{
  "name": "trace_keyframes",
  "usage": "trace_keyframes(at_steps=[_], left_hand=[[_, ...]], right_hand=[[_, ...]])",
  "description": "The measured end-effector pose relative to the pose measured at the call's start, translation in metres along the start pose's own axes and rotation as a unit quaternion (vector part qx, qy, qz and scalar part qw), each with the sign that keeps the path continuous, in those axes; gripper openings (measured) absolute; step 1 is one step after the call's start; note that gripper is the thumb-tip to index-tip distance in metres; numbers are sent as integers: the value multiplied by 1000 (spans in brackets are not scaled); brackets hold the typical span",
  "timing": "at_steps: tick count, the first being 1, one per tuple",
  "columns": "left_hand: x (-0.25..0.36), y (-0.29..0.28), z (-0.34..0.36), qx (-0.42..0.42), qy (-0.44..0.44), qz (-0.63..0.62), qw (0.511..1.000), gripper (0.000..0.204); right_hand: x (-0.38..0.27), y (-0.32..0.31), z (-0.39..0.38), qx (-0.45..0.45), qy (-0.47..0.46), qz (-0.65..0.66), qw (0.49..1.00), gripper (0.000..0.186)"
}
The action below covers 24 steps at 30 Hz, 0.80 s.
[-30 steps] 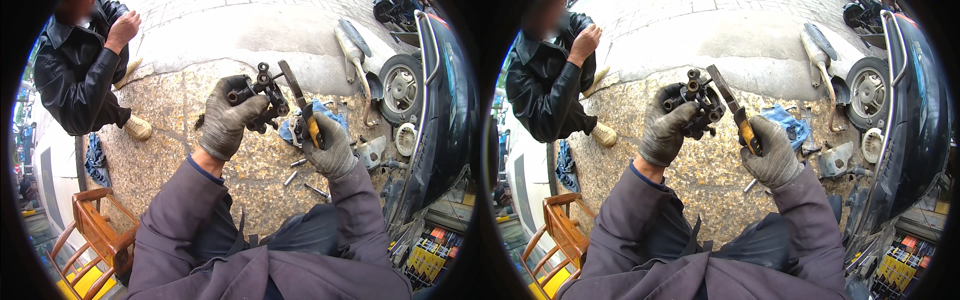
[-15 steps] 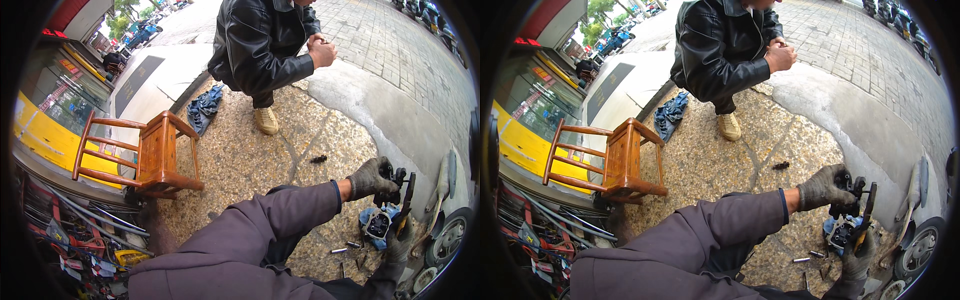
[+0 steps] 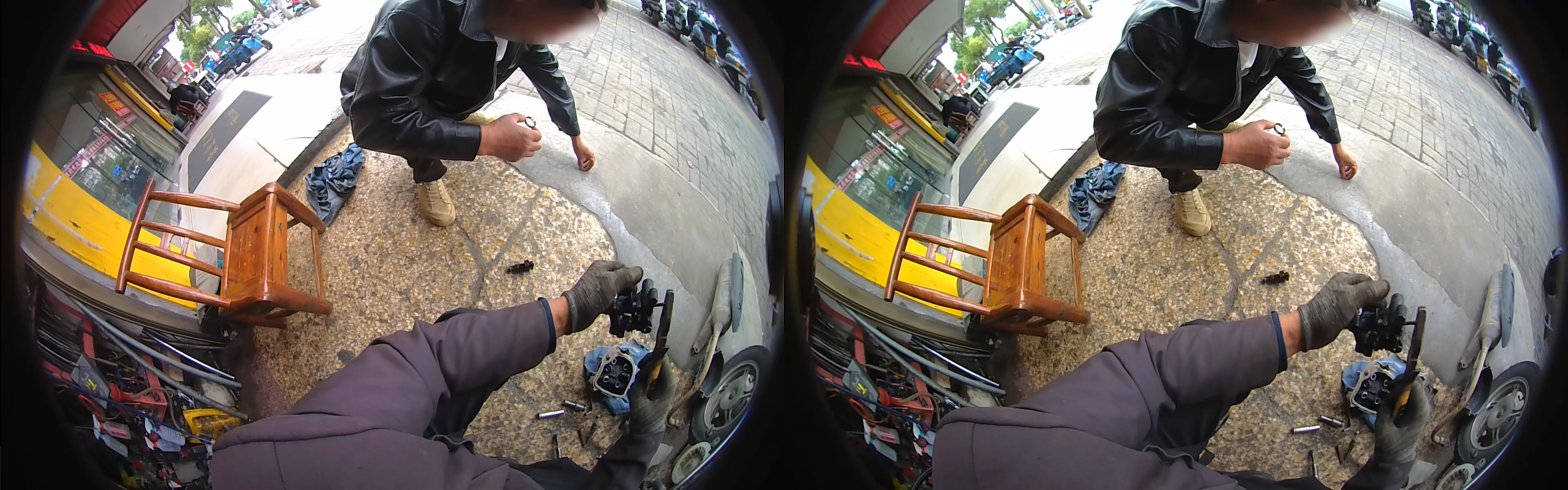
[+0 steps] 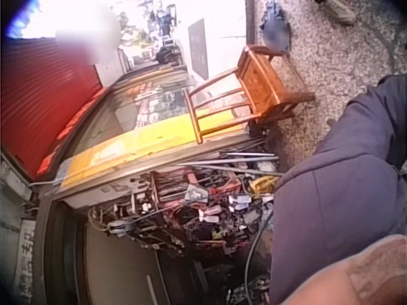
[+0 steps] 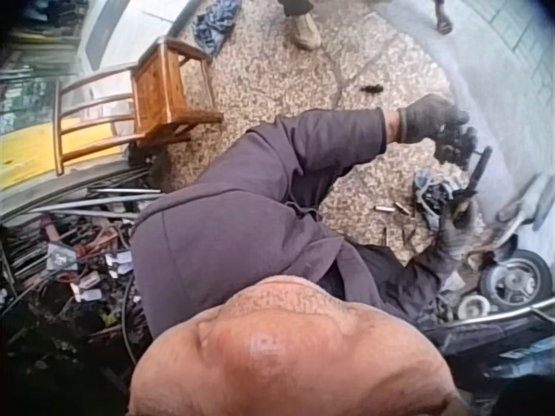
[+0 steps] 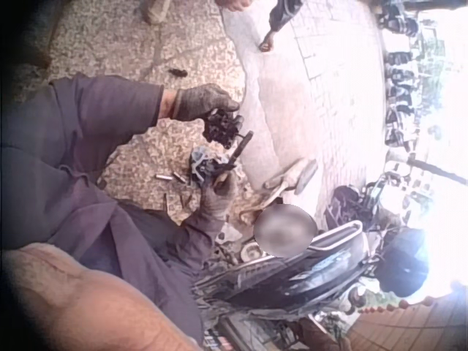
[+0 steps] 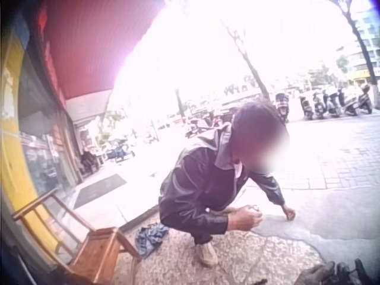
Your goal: The person sits on the ground and uses a power drill and pliers to disassemble and reassemble a small mechanical part. They then walk to a blue three-wheeled vehicle and inspect the battery compartment.
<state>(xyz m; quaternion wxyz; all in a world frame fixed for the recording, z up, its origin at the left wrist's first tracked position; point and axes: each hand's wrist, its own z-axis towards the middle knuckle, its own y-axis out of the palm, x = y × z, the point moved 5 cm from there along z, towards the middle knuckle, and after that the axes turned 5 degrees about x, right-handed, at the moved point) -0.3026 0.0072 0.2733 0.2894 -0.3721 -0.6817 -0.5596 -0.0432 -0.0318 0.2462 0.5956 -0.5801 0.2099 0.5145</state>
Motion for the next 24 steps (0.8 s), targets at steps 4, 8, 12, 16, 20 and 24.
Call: trace_keyframes(at_steps=[4, 8, 12, 16, 20, 24], left_hand=[[-19, 2, -4, -54, -204, -52, 976, 34], [-28, 13, -14, -163, -318, -108, 928, 31], [-18, 15, -7, -149, -159, -103, 971, 35], [-5, 6, 0, -52, 39, 12, 998, 46], [-18, 7, 2, -74, -73, -154, 983, 40], [-32, 0, 0, -84, -173, -177, 965, 30]], right_hand=[[-3, -2, -3, 56, -53, -9, 997, 35], [-5, -3, -5, 49, -36, -10, 998, 38], [-14, -11, 0, 7, -5, 14, 1000, 31], [-23, -14, 7, 17, 36, 23, 999, 25], [-34, -7, 10, 33, -30, 59, 997, 38], [-50, 1, 4, 10, -118, 91, 989, 53]])
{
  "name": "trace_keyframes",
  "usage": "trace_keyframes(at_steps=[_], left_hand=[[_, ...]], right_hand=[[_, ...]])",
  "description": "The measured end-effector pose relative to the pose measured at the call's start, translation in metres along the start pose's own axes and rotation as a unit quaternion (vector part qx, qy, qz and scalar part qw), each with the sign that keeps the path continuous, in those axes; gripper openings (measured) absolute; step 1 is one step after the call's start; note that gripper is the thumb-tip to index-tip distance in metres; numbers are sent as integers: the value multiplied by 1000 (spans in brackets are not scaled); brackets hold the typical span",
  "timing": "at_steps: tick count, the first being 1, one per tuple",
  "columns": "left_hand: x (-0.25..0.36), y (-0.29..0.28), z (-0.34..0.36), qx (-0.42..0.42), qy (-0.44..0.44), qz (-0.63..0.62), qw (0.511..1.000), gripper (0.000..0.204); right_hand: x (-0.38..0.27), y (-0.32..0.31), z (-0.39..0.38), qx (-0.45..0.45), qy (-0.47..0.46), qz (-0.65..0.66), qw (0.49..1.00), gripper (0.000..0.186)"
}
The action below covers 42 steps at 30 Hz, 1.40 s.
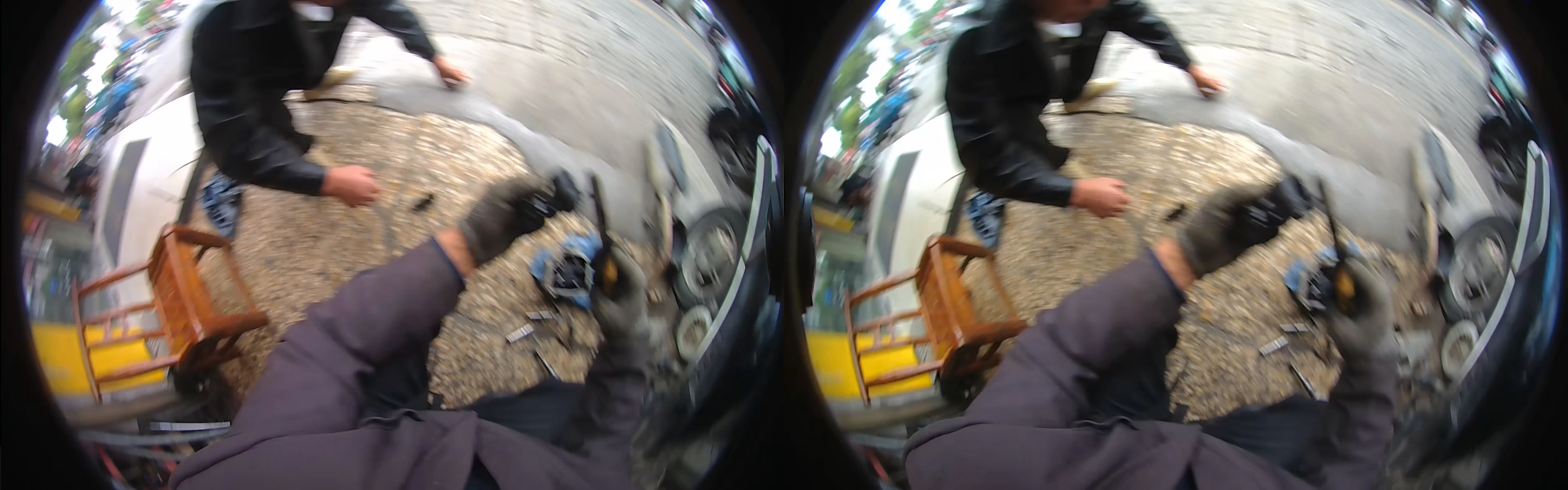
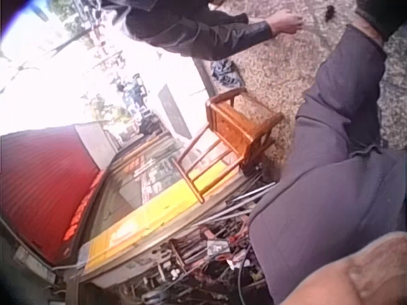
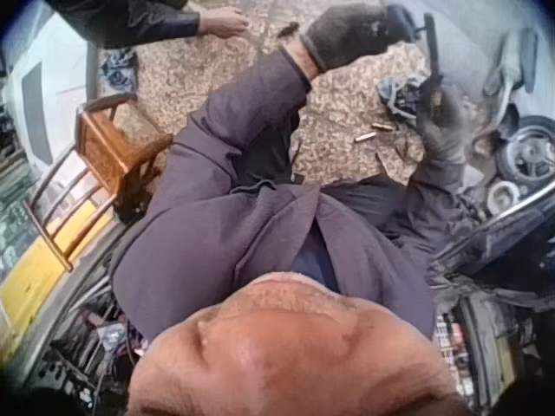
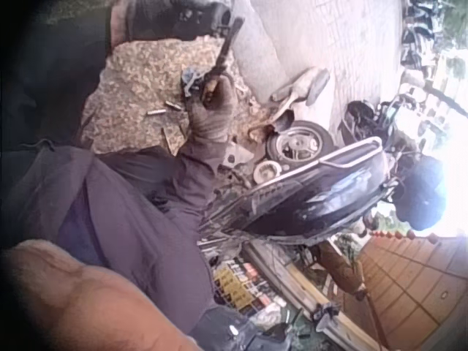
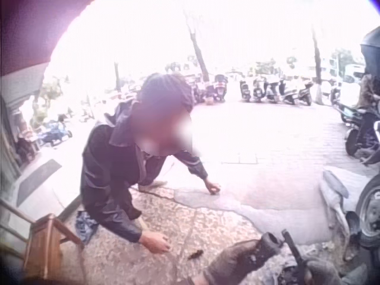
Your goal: The person sits on the ground and uses a power drill and pliers to disassemble and reassemble a small mechanical part. They then walk to a blue three-wheeled vehicle and inspect the battery compartment.
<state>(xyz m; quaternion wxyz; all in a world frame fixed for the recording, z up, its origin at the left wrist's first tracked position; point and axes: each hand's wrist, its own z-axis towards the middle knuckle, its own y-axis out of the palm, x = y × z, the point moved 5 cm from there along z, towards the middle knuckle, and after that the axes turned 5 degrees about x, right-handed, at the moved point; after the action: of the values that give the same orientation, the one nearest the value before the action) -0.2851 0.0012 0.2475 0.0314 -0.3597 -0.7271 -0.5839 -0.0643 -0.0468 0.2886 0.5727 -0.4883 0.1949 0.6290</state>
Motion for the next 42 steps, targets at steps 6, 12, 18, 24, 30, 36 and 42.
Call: trace_keyframes(at_steps=[6, 12, 18, 24, 30, 36, 42], left_hand=[[0, -1, -4, -28, -31, -48, 998, 42], [21, 3, -4, 63, 216, 148, 963, 45], [30, 11, -12, 119, 341, 230, 904, 46], [32, 13, -12, 161, 399, 286, 856, 44], [32, 12, -15, 158, 426, 298, 839, 42], [39, 13, -16, 141, 382, 285, 868, 40], [41, 6, -13, 153, 327, 136, 923, 30]], right_hand=[[-11, 3, 11, 3, 110, -47, 993, 27], [0, 8, 11, 22, 198, 7, 980, 28], [8, 17, 3, 31, 262, 75, 962, 28], [5, 37, 3, 5, 279, 70, 958, 34], [6, 35, 0, -40, 316, 3, 948, 49], [9, 30, -4, -34, 325, -31, 945, 46], [10, 32, -3, 3, 276, 5, 961, 45]])
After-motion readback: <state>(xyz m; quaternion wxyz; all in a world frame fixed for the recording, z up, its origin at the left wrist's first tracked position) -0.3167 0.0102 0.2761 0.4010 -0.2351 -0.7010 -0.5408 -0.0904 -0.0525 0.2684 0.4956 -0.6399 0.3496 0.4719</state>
